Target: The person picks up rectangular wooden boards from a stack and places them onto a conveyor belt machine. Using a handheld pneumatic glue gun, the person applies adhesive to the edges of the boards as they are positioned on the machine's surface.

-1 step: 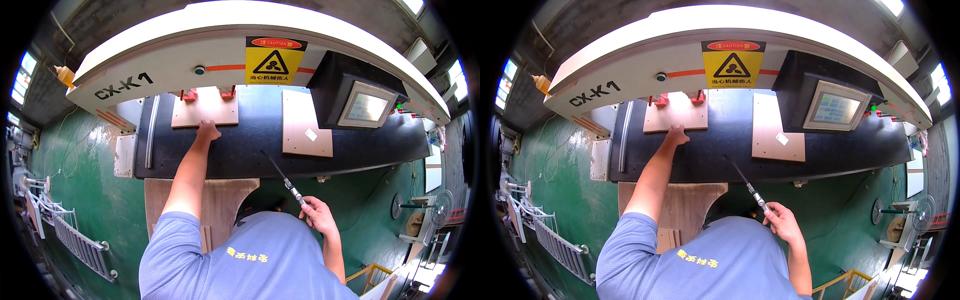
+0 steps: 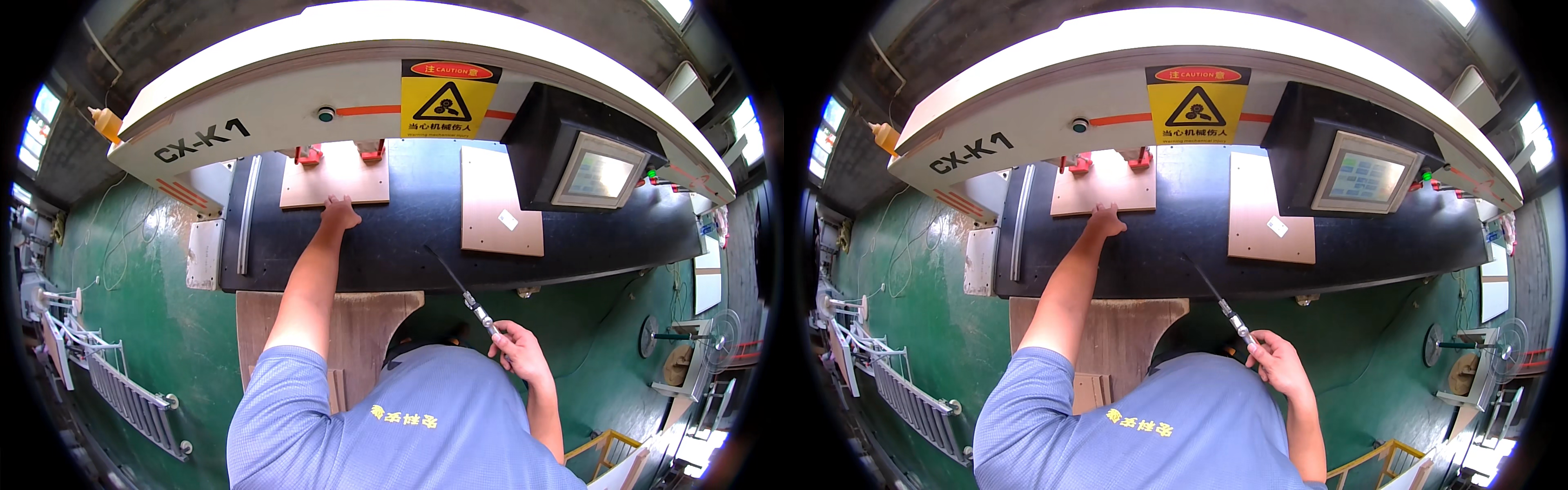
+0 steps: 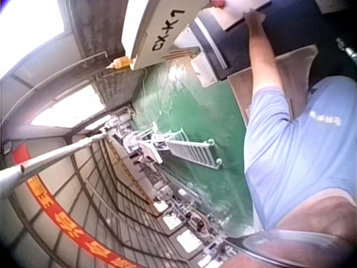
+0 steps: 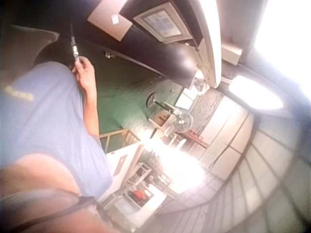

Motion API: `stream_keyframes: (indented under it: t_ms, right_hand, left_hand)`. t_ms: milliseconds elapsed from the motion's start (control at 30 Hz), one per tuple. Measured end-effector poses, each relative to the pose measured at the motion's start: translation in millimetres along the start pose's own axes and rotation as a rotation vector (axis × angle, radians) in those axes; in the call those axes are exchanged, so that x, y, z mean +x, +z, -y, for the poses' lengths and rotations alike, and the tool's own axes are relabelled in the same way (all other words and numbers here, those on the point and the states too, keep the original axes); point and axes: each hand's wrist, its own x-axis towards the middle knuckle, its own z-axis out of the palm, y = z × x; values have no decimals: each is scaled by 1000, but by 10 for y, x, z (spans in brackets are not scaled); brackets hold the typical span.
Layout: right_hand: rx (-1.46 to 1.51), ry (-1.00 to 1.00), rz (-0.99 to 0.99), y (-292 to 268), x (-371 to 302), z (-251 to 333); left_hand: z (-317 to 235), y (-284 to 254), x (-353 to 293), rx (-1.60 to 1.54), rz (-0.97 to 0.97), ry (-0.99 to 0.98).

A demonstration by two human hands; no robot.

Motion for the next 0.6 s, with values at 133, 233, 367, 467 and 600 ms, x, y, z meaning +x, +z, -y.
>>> stream_keyframes:
  t_ms: [133, 233, 367, 467, 600]
  right_hand:
    - [-4, 4, 9, 3, 3, -13]
    - [-8, -16, 10, -18, 15, -67]
    - [-7, -5, 21, -1, 1, -33]
    - [1, 1, 28, 8, -1, -39]
    - [5, -7, 24, -5, 14, -95]
  left_hand:
    - [12, 30, 29, -3, -6, 1]
    - [-23, 13, 6, -4, -5, 8]
    - [14, 46, 53, 5, -11, 4]
    - [39, 74, 87, 8, -19, 8]
    - [30, 72, 76, -7, -43, 28]
